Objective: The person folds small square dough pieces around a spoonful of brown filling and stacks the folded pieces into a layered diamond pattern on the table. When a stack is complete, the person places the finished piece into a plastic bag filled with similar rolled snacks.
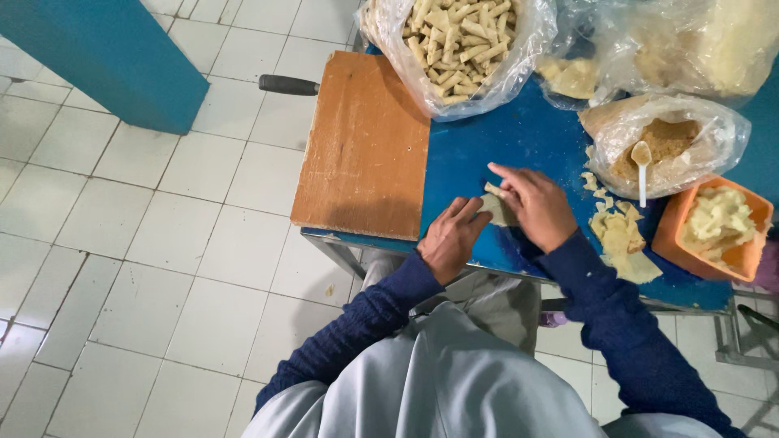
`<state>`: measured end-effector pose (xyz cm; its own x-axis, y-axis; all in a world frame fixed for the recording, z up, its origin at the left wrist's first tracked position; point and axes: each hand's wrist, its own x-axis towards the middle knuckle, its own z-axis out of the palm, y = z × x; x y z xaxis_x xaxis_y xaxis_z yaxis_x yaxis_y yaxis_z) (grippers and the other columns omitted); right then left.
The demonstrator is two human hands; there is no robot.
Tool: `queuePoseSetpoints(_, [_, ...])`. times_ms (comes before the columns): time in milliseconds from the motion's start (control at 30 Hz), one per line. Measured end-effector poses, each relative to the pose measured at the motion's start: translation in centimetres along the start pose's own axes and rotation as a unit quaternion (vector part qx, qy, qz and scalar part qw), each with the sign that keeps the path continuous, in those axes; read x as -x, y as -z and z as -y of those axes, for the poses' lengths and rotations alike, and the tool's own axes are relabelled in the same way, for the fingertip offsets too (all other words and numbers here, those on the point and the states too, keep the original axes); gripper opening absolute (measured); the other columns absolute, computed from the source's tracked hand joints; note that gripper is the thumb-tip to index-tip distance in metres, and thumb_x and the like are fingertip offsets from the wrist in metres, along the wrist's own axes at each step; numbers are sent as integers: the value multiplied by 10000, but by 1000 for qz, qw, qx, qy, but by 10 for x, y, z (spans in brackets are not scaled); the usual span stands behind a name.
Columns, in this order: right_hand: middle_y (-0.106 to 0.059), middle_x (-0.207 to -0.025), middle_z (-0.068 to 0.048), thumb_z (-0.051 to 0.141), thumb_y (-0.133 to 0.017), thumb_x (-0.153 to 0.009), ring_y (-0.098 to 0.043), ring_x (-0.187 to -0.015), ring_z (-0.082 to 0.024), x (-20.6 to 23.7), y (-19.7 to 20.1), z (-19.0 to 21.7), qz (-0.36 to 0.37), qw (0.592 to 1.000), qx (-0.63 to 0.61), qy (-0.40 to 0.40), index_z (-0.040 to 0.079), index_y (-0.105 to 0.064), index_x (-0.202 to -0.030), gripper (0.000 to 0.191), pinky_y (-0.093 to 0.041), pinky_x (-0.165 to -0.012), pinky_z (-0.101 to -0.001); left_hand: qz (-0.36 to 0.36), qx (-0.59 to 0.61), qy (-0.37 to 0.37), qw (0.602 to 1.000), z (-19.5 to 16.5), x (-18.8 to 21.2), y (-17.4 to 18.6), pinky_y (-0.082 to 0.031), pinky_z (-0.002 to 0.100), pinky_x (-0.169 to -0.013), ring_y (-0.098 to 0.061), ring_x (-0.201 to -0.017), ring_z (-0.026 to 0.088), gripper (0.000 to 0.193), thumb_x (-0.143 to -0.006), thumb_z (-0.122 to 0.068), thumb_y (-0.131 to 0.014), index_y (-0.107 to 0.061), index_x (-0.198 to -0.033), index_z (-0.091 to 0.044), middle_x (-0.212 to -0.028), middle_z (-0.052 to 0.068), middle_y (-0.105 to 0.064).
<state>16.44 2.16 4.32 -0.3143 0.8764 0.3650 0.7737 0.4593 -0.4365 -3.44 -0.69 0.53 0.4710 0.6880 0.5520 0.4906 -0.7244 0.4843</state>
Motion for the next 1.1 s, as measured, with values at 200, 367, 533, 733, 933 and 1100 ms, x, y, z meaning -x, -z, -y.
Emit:
queuePoseSetpoints(200, [-708, -1278, -142, 137, -621, -1068, -701, -1082, -181, -76, 61, -19, -45, 859, -497, -112, -15, -547, -1470, 436, -588, -948, -338, 2, 29, 34, 999, -3, -5, 4, -529, 409, -904, -579, -1091, 317, 325, -856, 33, -591, -666, -1167, -26, -1139, 118, -591])
queuePoseSetpoints(367, [-686, -1354, -105, 70, -578, -1115, -692, -1231, -171, -55, 94, -16, -201, 913, -355, -29, -4, -596, -1419, 314, -579, -1079, -325, -53, 76, 110, 990, -3, -18, -4, -501, 458, -830, -557, -1046, 380, 240, -900, -30, -651, -578, -1121, 31, -1114, 189, -516])
queuePoseSetpoints(533, [-678, -1153, -142, -10, -629, -1074, -695, -1028, -291, 27, 102, -30, -205, 966, 142, -67, 54, -677, -1216, 163, -555, -910, -382, -56, -29, 102, 993, 3, -25, -18, -487, 489, -802, -545, -968, 390, 192, -866, -75, -647, -548, -1007, 9, -1044, 185, -508])
queuePoseSetpoints(733, [-657, -1078, -135, 93, -719, -1028, -655, -1016, -351, 52, 85, -31, -187, 945, 242, -120, 119, -735, -1101, 79, -521, -851, -457, -20, 42, 127, 991, 6, -30, -28, -488, 506, -795, -599, -929, 384, 67, -985, -62, -580, -525, -1002, -28, -969, 158, -599])
queuePoseSetpoints(933, [-703, -1071, -92, 59, -650, -1092, -637, -1022, -321, -52, 72, -5, -172, 980, 60, 77, 85, -747, -1164, 124, -507, -900, -427, -65, 7, 109, 992, 0, -19, -16, -506, 484, -770, -615, -938, 385, 251, -873, 33, -510, -549, -1110, -37, -1021, 170, -621])
queuePoseSetpoints(1100, [-590, -1036, -113, 60, -732, -1021, -586, -1019, -328, -194, 32, 10, -190, 962, 79, 181, 107, -792, -1147, 148, -492, -893, -436, -69, 23, 100, 992, -1, -10, -7, -510, 483, -822, -616, -955, 390, 324, -862, 29, -521, -560, -1177, -35, -1031, 163, -618])
